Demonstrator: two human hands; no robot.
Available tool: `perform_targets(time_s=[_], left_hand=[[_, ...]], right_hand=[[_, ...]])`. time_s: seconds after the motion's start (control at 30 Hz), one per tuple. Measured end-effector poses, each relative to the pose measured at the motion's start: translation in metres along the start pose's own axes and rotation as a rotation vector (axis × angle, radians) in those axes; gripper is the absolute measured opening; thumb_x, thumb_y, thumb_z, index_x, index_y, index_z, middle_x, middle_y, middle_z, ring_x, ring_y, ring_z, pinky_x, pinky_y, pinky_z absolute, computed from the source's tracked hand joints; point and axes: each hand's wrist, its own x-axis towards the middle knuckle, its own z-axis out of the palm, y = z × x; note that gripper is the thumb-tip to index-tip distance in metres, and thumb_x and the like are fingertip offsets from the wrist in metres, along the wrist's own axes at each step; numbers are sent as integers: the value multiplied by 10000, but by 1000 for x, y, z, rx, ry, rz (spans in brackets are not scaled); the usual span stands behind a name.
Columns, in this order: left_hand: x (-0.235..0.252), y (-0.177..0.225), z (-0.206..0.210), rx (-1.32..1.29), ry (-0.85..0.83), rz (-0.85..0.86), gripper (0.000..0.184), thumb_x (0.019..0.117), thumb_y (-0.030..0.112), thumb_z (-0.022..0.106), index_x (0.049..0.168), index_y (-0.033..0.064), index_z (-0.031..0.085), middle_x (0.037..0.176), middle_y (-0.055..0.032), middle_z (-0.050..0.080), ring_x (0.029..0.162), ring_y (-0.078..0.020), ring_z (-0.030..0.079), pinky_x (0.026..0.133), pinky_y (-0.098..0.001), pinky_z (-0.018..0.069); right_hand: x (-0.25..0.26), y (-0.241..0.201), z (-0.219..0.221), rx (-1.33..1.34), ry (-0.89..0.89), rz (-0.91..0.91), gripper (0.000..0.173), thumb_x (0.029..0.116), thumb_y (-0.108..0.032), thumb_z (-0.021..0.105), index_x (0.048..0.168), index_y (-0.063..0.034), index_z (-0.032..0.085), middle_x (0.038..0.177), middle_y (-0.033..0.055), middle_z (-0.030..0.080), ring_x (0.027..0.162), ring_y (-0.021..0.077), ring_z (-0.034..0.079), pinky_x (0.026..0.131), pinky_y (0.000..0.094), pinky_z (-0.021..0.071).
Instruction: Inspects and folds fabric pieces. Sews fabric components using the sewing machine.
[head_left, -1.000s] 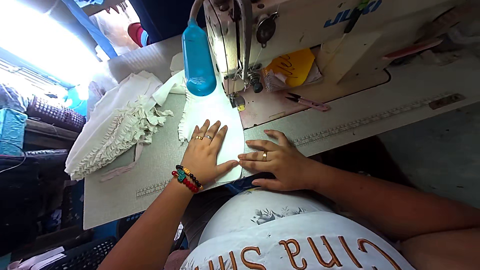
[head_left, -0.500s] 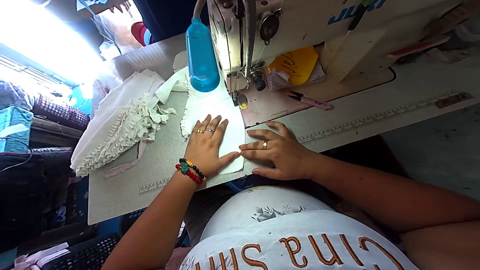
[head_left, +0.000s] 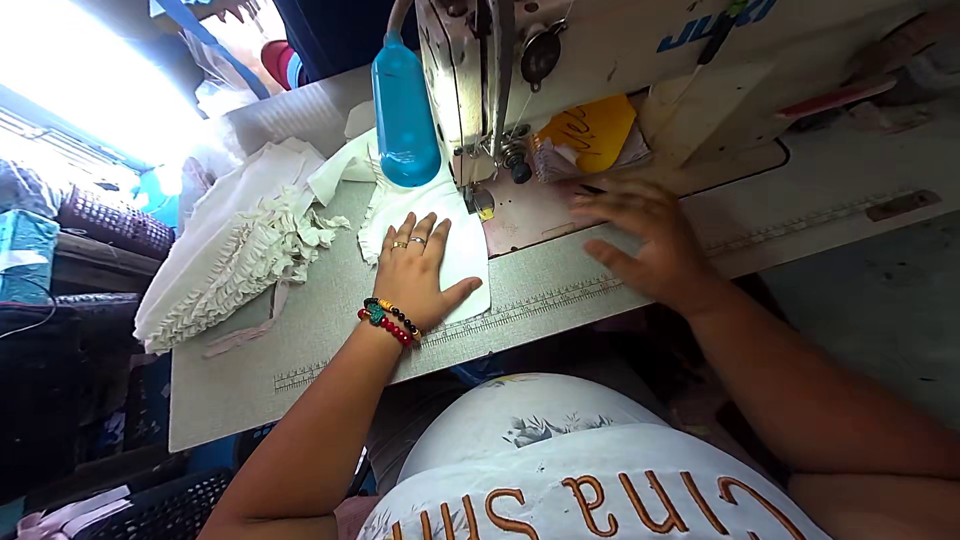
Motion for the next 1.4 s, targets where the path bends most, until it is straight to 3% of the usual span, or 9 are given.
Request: perform_targets(time_s=[0.13, 0.3, 0.47, 0.57, 0.73, 1.17, 1.3, 1.4], left_hand=[[7, -1, -1, 21, -4, -37, 985, 850, 803, 489, 1539, 99, 461, 1605, -169, 411, 1520, -410, 302, 1210, -647, 209], [16, 2, -2, 33, -20, -99, 975, 863, 793, 491, 1545, 97, 448, 1616, -166, 393, 1527, -399, 289, 1215, -639, 198], [26, 0, -3, 36, -38, -138, 966, 868, 792, 495, 1552, 112, 438, 1625, -152, 382, 1536, -386, 271, 1221, -628, 189], [31, -2, -3, 40, -26, -137, 945, 881, 774, 501, 1546, 105, 445, 1618, -159, 390, 1530, -393, 283, 1216, -631, 200], [39, -10, -3, 43, -17, -146, 953, 878, 785, 495, 1540, 101, 448, 1610, -159, 402, 1524, -391, 298, 1213, -632, 212], [58, -9, -4, 67, 0, -212, 924, 886, 768, 494, 1525, 102, 468, 1586, -157, 434, 1504, -377, 338, 1206, -600, 251], [58, -9, -4, 71, 5, -220, 941, 870, 790, 489, 1520, 110, 474, 1590, -148, 432, 1502, -373, 344, 1206, -597, 253], [56, -9, -3, 63, 11, -213, 957, 855, 806, 492, 1525, 123, 471, 1594, -137, 429, 1509, -370, 332, 1209, -599, 248]], right_hand=[[3, 20, -35, -22, 122, 77, 448, 1024, -354, 540, 1322, -42, 662, 1367, 164, 648, 1395, 397, 481, 1185, 570, 319], [5, 44, -70, -141, 208, 211, 464, 1033, -313, 540, 1361, 8, 605, 1433, 248, 568, 1409, 427, 446, 1203, 529, 305], [4, 72, -79, -385, 304, 396, 512, 1022, -337, 557, 1390, 20, 553, 1434, 359, 473, 1349, 530, 436, 1148, 601, 329], [3, 82, -79, -480, 261, 512, 534, 1020, -333, 555, 1423, 15, 515, 1474, 357, 439, 1380, 548, 405, 1151, 649, 294], [4, 81, -79, -535, 234, 547, 517, 1031, -341, 536, 1388, 33, 530, 1445, 369, 463, 1357, 561, 433, 1103, 682, 336], [-2, 89, -81, -575, 237, 559, 545, 1061, -439, 434, 1268, 27, 626, 1344, 364, 552, 1309, 552, 484, 1081, 680, 343], [-11, 89, -63, -557, 105, 630, 478, 1070, -335, 436, 1202, 65, 662, 1238, 387, 602, 1203, 595, 547, 961, 750, 384], [-11, 94, -67, -589, 124, 613, 515, 1056, -378, 428, 1171, 61, 671, 1214, 388, 615, 1164, 600, 570, 899, 756, 404]])
